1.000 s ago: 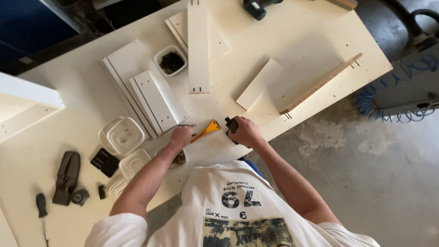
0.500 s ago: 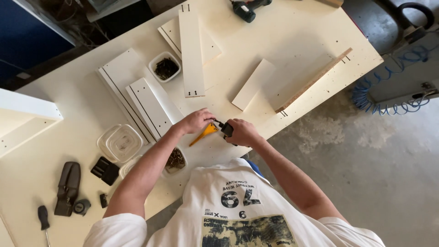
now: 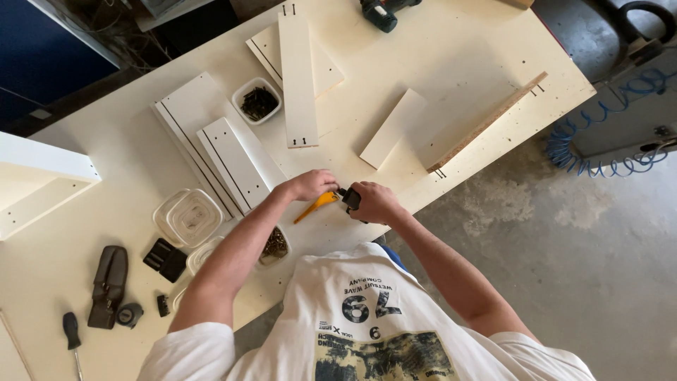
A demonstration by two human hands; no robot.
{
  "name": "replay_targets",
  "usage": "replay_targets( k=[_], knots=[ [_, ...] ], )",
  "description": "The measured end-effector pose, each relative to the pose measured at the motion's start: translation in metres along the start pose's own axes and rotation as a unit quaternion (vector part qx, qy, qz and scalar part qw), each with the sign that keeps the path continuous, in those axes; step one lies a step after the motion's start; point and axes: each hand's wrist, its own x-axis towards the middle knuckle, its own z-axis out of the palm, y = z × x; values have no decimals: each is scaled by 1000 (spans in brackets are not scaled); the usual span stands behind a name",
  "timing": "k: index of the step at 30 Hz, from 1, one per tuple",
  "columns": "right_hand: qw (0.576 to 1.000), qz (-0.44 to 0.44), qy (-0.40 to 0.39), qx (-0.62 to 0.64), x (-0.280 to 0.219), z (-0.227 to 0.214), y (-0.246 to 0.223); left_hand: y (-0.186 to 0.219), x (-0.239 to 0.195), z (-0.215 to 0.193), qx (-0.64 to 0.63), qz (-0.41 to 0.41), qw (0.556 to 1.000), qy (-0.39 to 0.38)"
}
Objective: Assembling a wooden drawer or box using a power drill and screws on a workbench.
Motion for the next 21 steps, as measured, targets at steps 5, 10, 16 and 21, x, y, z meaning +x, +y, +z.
replay_targets(
  k=[5,10,16,21],
  knots=[
    [1000,-2,11,15,-6,-6,-6,10,-1,-5,-65,17,998,11],
    [1000,3,11,12,-4,-5,-4,2,11,6,-81,9,996,40],
    [1000,9,3,28,-6,-6,-5,2,11,9,-64,47,996,35],
    [1000,18,-4,18,-8,-9,-7,13,1,-8,-35,78,996,11]
  ],
)
